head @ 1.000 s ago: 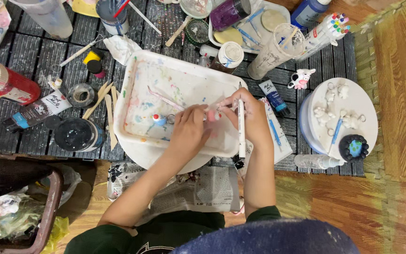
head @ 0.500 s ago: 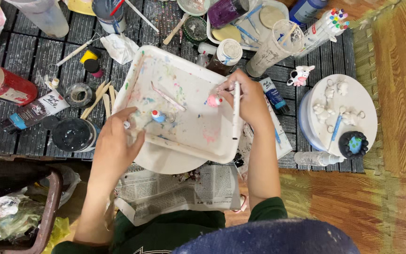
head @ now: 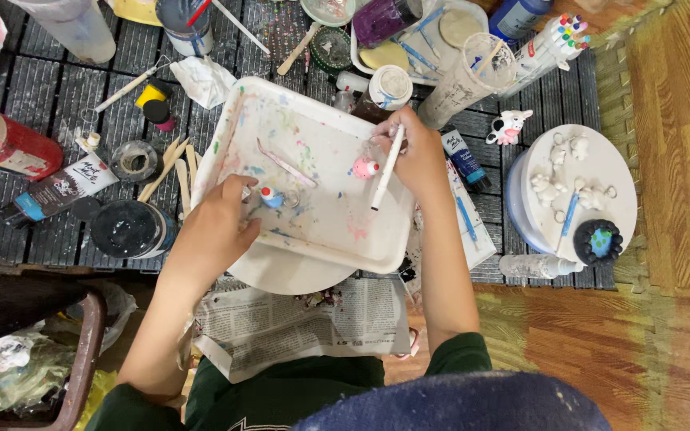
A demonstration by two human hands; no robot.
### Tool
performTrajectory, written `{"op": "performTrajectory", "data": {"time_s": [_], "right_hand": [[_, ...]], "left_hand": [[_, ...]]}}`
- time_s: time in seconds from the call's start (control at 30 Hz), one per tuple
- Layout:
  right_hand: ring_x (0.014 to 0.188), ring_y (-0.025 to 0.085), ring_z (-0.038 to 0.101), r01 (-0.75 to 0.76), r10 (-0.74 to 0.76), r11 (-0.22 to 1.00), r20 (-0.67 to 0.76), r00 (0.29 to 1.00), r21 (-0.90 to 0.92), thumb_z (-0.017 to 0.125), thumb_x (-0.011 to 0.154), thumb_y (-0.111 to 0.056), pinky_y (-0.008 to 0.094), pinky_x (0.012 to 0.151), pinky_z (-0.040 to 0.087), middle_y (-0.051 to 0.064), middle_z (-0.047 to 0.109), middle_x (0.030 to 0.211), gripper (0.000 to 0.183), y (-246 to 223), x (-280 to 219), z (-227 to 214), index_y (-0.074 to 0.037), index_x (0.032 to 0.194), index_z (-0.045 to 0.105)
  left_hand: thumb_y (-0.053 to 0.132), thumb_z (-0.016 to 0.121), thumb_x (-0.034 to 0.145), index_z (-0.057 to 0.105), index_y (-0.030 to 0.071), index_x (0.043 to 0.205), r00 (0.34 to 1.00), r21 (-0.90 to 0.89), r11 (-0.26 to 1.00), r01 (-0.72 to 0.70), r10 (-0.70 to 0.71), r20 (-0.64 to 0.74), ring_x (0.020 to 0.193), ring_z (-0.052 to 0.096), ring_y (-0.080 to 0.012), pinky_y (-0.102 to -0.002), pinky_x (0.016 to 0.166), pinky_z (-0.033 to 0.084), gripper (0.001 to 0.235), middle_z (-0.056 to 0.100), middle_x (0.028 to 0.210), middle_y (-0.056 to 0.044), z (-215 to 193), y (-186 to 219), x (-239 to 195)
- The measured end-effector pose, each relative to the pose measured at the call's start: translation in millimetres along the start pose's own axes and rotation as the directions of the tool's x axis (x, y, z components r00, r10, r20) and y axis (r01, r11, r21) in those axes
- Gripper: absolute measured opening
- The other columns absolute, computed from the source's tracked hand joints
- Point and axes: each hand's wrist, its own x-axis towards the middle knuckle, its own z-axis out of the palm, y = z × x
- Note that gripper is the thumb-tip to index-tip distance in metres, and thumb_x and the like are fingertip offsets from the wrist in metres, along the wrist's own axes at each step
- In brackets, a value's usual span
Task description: The person paints details on small figurines using a white marker and a red paintbrush. They first add black dots to a pink figurine, then switch to a blue figurine to add similar details before using the brush to apply paint.
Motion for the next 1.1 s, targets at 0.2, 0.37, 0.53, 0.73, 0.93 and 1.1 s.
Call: {"op": "performTrajectory", "data": {"time_s": [0.2,0.37,0.53,0.73,0.93,1.1], "right_hand": [[0.102,0.017,0.076,0.033,-0.015,0.989,-0.121,0.993,0.147,0.073,0.096,0.002,0.031,0.082,0.063,0.013,0.076,0.109,0.029,7,-18,3,-0.006,0.102,0.046],[0.098,0.019,0.073,-0.022,0.047,0.983,-0.139,0.989,0.180,0.071,0.090,0.005,0.029,0.080,0.060,0.013,0.076,0.111,0.030,-9,-80,23,-0.008,0.097,0.044],[0.102,0.023,0.074,0.114,-0.111,0.993,-0.157,0.981,0.015,0.069,0.094,0.001,0.033,0.082,0.064,0.009,0.075,0.117,0.025,-39,-129,50,-0.010,0.100,0.048],[0.082,0.023,0.071,0.309,-0.310,0.948,-0.011,0.951,-0.071,0.082,0.088,-0.008,0.035,0.068,0.058,0.006,0.074,0.109,0.032,-67,-128,77,-0.010,0.099,0.052],[0.088,0.030,0.071,0.160,-0.159,0.987,0.015,0.987,-0.031,0.078,0.085,-0.002,0.039,0.073,0.058,0.010,0.072,0.109,0.033,-80,-107,90,-0.007,0.106,0.053],[0.097,0.033,0.072,0.239,-0.238,0.971,-0.086,0.968,0.003,0.081,0.081,-0.001,0.040,0.077,0.058,0.013,0.071,0.118,0.041,-83,-93,105,-0.007,0.105,0.049]], "left_hand": [[0.001,0.073,0.076,0.056,0.006,0.126,0.984,-0.062,0.983,-0.174,0.175,0.013,0.101,0.065,-0.0427,-0.050,0.084,0.053,0.053,0.067,0.104,-0.024,-4,-8,15],[0.003,0.074,0.079,0.056,0.002,0.109,0.987,-0.086,0.988,-0.127,0.135,0.091,0.093,0.069,-0.0404,-0.048,0.077,0.054,0.035,0.069,0.096,-0.020,-4,-11,21],[0.007,0.075,0.080,0.056,0.003,0.107,0.994,-0.045,0.998,-0.041,0.046,0.095,0.087,0.070,-0.0399,-0.049,0.073,0.053,0.033,0.069,0.089,-0.019,-1,-8,17],[0.011,0.081,0.072,0.054,0.000,0.110,0.993,0.049,0.993,-0.104,0.101,0.055,0.085,0.066,-0.0445,-0.052,0.068,0.052,0.047,0.067,0.091,-0.023,-3,-7,17],[0.012,0.080,0.074,0.054,0.001,0.103,0.995,-0.118,0.992,-0.039,0.049,0.082,0.076,0.072,-0.0347,-0.043,0.068,0.054,0.041,0.071,0.079,-0.019,2,-10,19],[0.010,0.083,0.072,0.054,-0.001,0.103,0.988,-0.210,0.970,-0.125,0.141,0.062,0.070,0.073,-0.0276,-0.038,0.064,0.055,0.044,0.070,0.080,-0.019,1,-13,23]]}}
